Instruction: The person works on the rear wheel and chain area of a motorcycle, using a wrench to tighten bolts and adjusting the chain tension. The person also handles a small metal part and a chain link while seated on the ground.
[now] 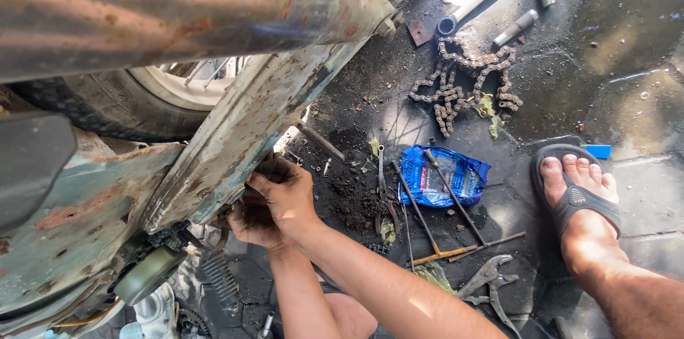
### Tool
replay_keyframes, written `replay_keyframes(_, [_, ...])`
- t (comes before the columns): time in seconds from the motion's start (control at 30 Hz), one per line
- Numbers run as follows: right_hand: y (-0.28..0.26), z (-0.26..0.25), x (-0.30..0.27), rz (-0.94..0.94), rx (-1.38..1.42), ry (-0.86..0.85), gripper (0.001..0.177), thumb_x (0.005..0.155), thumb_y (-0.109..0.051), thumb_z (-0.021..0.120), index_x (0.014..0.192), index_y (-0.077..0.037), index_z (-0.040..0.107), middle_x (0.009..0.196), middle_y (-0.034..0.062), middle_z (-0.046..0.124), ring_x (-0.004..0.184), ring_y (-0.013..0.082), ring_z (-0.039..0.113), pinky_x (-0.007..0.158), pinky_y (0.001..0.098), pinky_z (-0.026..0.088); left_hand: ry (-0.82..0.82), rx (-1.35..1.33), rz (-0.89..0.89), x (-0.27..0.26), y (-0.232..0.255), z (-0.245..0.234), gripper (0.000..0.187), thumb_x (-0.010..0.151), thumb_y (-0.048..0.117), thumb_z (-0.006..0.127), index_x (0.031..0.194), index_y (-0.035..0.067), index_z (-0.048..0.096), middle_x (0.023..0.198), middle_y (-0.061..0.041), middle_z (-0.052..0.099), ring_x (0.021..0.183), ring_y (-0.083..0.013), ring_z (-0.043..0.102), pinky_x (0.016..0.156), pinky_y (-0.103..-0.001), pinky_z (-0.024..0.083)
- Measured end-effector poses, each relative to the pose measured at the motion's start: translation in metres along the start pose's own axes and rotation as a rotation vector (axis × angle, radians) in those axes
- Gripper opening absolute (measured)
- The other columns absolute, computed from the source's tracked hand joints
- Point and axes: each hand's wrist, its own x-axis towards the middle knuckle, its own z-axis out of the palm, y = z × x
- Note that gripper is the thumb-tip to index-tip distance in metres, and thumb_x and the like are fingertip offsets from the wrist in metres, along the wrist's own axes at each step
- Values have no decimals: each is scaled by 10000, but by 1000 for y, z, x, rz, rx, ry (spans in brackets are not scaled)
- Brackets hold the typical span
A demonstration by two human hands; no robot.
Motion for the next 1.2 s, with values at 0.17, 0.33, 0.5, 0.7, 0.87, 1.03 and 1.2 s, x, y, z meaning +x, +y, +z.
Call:
replay_keyframes(0.17, [-14,-40,24,-135,-177,-73,129,864,19,751,991,27,730,912,46,752,818,107,658,765,285,573,-111,198,-22,-8,-36,70,648,940,381,587,1448,-21,560,1438,-172,600,1381,-323,515,1216,-458,375])
replay_keyframes(0.33, [-54,-126,67,-541,-707,59,164,914,-91,748,1071,-44,735,991,57,796,918,117,751,843,279,598,-166,382,22,-7,-54,95,761,870,460,603,1463,-11,528,1532,-193,533,1530,-363,394,1345,-505,211])
replay_keyframes(0.5, [-67,-208,93,-679,-1338,100,171,920,-127,729,1068,-41,725,1011,134,715,930,304,702,847,403,566,-126,347,54,-4,-54,93,756,878,433,604,1462,-40,519,1556,-220,487,1555,-379,364,1373,-525,150])
replay_keyframes(0.7, [-71,-226,91,-780,-1503,55,198,876,-80,729,1070,-43,733,1026,154,612,997,347,621,862,444,518,-140,343,66,-3,-55,91,741,888,422,598,1453,-53,524,1561,-234,480,1552,-395,359,1369,-538,159])
replay_keyframes(0.87, [-67,-225,93,-780,-1488,67,252,883,-42,700,1132,-40,733,996,143,606,974,341,622,849,440,517,-133,330,58,-4,-53,89,698,884,404,591,1421,-40,558,1563,-232,489,1553,-395,367,1363,-536,169])
replay_keyframes(1.03, [-106,-181,92,-823,-1290,224,284,897,-40,682,1175,-2,722,945,153,614,852,313,634,749,412,524,-151,278,46,-3,-56,89,653,889,387,596,1387,-35,607,1544,-212,516,1542,-393,380,1370,-545,178])
replay_keyframes(1.2, [-175,-116,97,-798,-573,269,268,1048,-228,648,1132,17,714,874,62,744,769,100,702,716,306,587,-107,329,72,-6,-62,100,679,852,403,623,1374,-32,602,1520,-213,517,1528,-369,388,1365,-537,180])
